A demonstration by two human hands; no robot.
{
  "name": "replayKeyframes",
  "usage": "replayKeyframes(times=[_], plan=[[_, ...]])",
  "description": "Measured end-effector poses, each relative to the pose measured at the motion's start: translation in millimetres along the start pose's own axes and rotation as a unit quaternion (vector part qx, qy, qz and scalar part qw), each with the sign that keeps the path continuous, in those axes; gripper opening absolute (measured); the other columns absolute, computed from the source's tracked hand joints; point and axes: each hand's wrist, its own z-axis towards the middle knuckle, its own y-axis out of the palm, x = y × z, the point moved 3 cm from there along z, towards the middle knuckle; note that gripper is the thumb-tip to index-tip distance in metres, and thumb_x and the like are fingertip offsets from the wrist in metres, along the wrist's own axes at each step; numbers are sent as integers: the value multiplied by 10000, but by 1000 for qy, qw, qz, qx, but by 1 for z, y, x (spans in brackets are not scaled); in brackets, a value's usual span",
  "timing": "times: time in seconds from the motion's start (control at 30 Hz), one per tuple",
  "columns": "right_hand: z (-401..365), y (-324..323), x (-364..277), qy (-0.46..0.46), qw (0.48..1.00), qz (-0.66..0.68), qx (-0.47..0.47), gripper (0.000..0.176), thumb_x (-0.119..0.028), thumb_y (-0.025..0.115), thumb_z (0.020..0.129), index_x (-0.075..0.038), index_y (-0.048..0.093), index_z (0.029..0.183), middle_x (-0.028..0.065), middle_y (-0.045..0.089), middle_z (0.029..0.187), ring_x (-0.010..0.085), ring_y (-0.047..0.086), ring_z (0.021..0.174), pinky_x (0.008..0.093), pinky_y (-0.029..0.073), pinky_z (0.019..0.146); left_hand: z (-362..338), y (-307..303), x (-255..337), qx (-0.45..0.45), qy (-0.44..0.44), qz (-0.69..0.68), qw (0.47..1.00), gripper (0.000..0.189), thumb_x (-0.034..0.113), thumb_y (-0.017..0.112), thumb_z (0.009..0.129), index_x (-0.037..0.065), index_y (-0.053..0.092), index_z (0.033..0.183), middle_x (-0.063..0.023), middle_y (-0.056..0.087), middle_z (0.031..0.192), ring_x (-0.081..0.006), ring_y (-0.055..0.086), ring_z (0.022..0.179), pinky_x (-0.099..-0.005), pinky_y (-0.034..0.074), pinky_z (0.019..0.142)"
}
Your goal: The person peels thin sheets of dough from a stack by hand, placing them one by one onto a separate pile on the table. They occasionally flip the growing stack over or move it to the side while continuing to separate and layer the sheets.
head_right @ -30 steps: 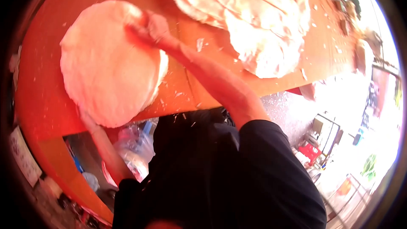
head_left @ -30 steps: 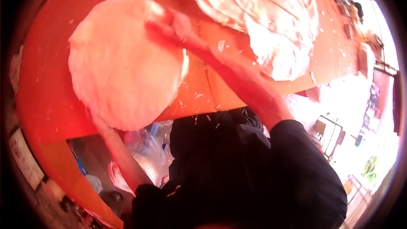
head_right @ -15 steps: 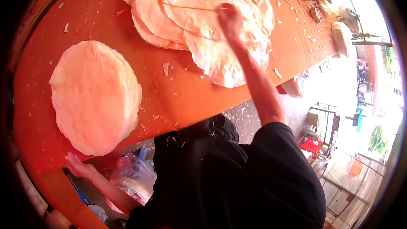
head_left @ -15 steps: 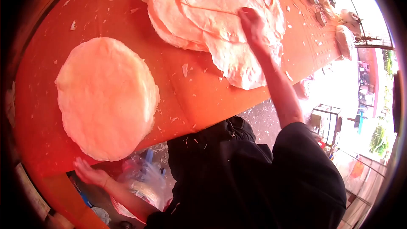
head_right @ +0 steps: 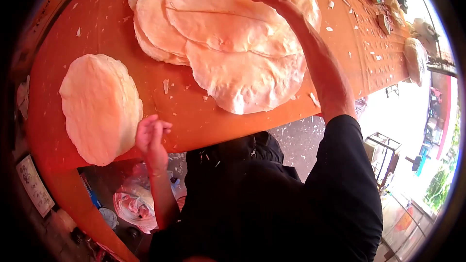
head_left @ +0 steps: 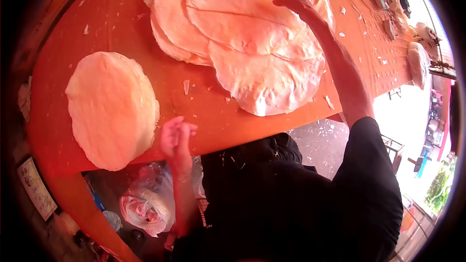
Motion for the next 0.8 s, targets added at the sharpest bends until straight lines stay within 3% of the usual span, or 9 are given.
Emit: replayKeyframes(times=[0.03,0.07,0.13,0.2,0.3,0.4,0.57,0.73,0.8], plan=[[-14,-1,-21,-52,998,-32,19,336,-335,746,766,-19,636,802,41,618,697,209,610,662,349,453,624,2,20,-8,-39,-35,-23,998,222,89,575,939,-30,534,1122,-103,658,882,-138,609,804,-257,484,767],[-31,4,-34,-54,998,-30,13,336,-335,746,766,-19,636,802,41,618,697,209,610,662,349,453,624,4,38,-16,-45,-51,-40,997,222,94,575,942,-30,532,1121,-98,655,879,-137,610,810,-252,481,760],[-75,7,-66,-312,933,-87,159,224,-233,750,724,-61,608,753,61,616,668,272,596,599,375,447,550,14,68,-30,-47,-68,-56,995,222,99,576,944,-29,529,1120,-92,653,875,-136,610,815,-247,477,754],[-109,27,-60,-393,906,-116,109,208,-161,759,719,-62,614,831,77,630,810,286,620,800,364,494,681,24,95,-40,-99,-114,-103,983,204,115,573,952,-17,537,1104,-80,650,865,-132,611,803,-246,474,732],[-137,48,-33,-393,896,-202,46,434,-214,799,679,-95,603,1048,56,603,1041,259,552,1038,409,450,816,30,116,-39,-65,-109,-124,984,182,131,571,957,-2,547,1079,-64,645,852,-124,612,792,-243,473,717],[-141,52,-24,-406,881,-222,101,561,-246,822,652,-98,583,1137,67,591,1049,265,551,1014,410,448,797,30,118,-40,-67,-111,-88,988,152,121,561,956,44,567,1087,-52,646,872,-143,631,815,-248,489,720],[-141,53,-32,-405,883,-228,67,520,-147,760,638,-77,597,1127,82,589,1098,296,547,1038,422,455,840,30,120,-47,-78,-116,-83,987,154,151,574,960,34,569,1059,-52,643,855,-125,621,792,-240,478,703],[-124,69,-45,-398,877,-233,135,313,-148,686,688,-113,639,995,74,625,947,273,586,937,414,455,796,37,121,-53,-73,-150,-98,981,157,139,566,956,44,568,1081,-59,653,877,-147,639,824,-248,497,718],[-100,52,-54,-430,866,-193,165,47,-103,652,762,-108,654,809,92,628,701,258,627,645,381,492,551,40,126,-55,-76,-187,-130,971,169,145,564,957,43,572,1092,-70,660,884,-161,651,844,-261,515,724]])
